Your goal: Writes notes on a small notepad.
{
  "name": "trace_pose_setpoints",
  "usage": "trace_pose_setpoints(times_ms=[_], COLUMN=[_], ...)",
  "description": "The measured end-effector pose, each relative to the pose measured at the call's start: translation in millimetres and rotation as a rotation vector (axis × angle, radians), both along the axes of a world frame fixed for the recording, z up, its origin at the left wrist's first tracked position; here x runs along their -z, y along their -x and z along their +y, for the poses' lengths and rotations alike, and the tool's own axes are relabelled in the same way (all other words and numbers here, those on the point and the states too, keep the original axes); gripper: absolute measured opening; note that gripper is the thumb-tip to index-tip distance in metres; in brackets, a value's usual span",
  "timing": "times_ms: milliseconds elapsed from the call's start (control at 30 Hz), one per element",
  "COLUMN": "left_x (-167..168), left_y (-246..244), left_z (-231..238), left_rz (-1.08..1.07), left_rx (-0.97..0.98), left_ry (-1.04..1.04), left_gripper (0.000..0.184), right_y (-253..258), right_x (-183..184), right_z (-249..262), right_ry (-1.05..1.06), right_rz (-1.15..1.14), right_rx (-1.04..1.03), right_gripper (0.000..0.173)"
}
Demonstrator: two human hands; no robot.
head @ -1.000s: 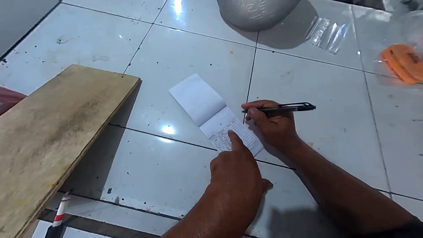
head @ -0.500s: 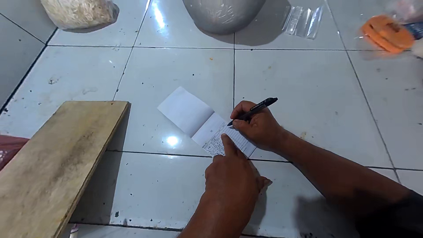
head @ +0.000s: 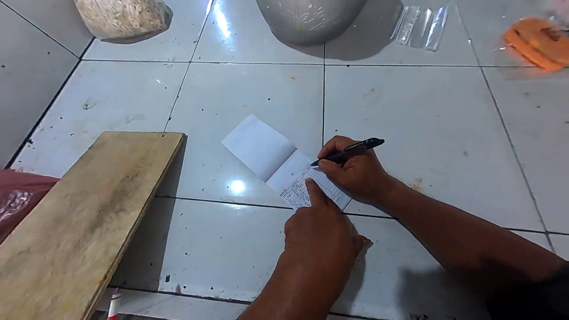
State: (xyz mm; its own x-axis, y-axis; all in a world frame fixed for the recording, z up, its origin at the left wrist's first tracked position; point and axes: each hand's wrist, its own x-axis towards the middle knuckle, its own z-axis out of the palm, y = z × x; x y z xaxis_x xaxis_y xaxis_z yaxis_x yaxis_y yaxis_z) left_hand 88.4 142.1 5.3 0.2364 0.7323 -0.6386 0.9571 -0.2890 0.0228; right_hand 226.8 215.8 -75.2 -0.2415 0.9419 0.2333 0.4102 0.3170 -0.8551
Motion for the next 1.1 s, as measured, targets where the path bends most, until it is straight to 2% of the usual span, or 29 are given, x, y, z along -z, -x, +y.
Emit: trace_pose_setpoints(times_ms=[200,1100], left_x=[1.5,5.7], left_y=[0.4,3.5], left_z=[0.0,-0.8], left_rz=[-0.020,-0.117], left_rx=[0.018,-0.022], left_ry=[-0.014,0.046], left_gripper=[0.119,0.115], right_y=[1.0,5.0], right_x=[2.3,5.1], right_z=[-0.6,-1.8], right_ry=[-0.021,-0.112], right_rz=[-0.010,0.010], right_rx=[-0.020,0.009], right_gripper=[0.003,0.003])
